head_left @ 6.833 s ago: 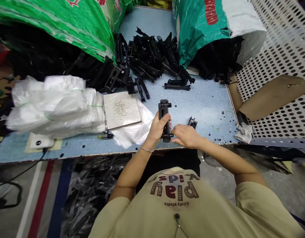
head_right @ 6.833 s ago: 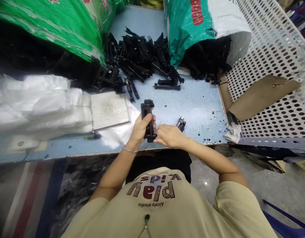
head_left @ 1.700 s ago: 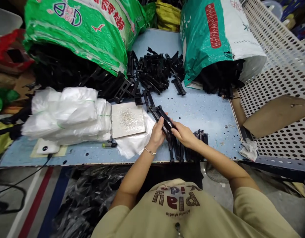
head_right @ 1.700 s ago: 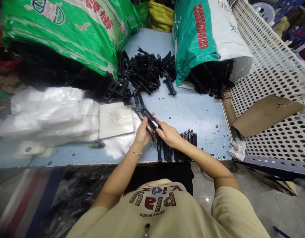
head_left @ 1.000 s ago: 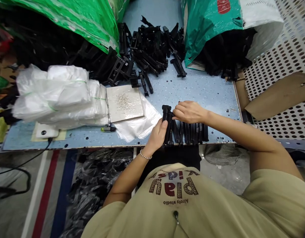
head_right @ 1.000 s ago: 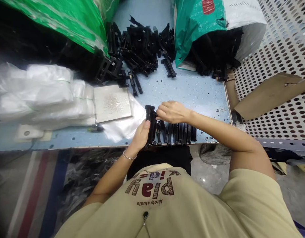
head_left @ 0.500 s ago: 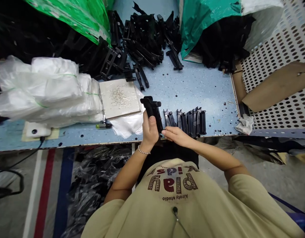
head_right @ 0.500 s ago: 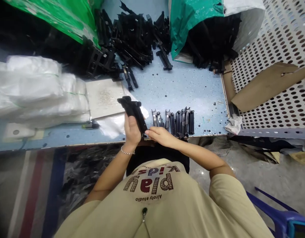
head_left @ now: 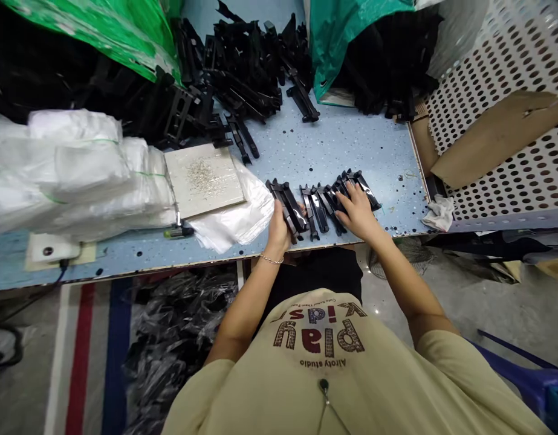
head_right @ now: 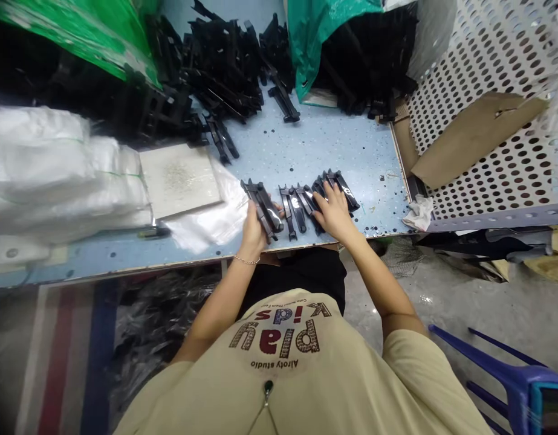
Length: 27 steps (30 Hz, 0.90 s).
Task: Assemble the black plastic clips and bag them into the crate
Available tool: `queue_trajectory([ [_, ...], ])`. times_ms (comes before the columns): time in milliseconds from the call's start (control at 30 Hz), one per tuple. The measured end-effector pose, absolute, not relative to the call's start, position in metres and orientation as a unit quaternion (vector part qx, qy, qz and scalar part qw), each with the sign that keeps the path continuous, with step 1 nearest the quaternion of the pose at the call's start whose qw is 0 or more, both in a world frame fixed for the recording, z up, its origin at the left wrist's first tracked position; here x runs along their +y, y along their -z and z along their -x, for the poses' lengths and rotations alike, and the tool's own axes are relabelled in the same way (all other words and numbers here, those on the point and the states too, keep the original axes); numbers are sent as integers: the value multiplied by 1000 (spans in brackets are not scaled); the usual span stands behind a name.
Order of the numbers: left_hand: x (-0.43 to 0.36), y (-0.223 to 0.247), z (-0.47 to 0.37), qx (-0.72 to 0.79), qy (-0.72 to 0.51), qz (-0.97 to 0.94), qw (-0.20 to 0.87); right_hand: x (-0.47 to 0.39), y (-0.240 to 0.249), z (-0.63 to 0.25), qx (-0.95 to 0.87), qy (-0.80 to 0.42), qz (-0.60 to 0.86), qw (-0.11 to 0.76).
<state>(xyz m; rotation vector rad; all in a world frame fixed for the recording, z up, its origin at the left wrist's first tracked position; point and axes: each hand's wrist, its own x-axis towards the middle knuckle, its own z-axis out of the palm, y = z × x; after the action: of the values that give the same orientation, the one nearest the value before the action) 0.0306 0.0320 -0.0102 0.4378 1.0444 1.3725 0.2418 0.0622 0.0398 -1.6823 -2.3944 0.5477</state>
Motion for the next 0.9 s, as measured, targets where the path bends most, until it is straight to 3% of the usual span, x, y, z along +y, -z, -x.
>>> queue_trajectory([
  [100,23,-7,-30,399,-646,-148,633,40,-56,-216,-788,-308,499,189],
  [200,6,-22,-25,374,-683,-163,606,8,-56,-178,-773,-396,448,214],
  [367,-11,-33,-8,388,-684,-193,587,-14,-41,-138,-801,-332,442,229],
  [667,-21,-35,11,488,-730,-153,452,-32,-34,-105,-849,-236,391,265],
  [767,-27,-28,11,482,-742,-147,442,-35,-30,-101,-851,-250,376,269],
  [900,-40,-10,16,508,-713,-151,458,-35,-17,-108,-817,-364,373,249],
])
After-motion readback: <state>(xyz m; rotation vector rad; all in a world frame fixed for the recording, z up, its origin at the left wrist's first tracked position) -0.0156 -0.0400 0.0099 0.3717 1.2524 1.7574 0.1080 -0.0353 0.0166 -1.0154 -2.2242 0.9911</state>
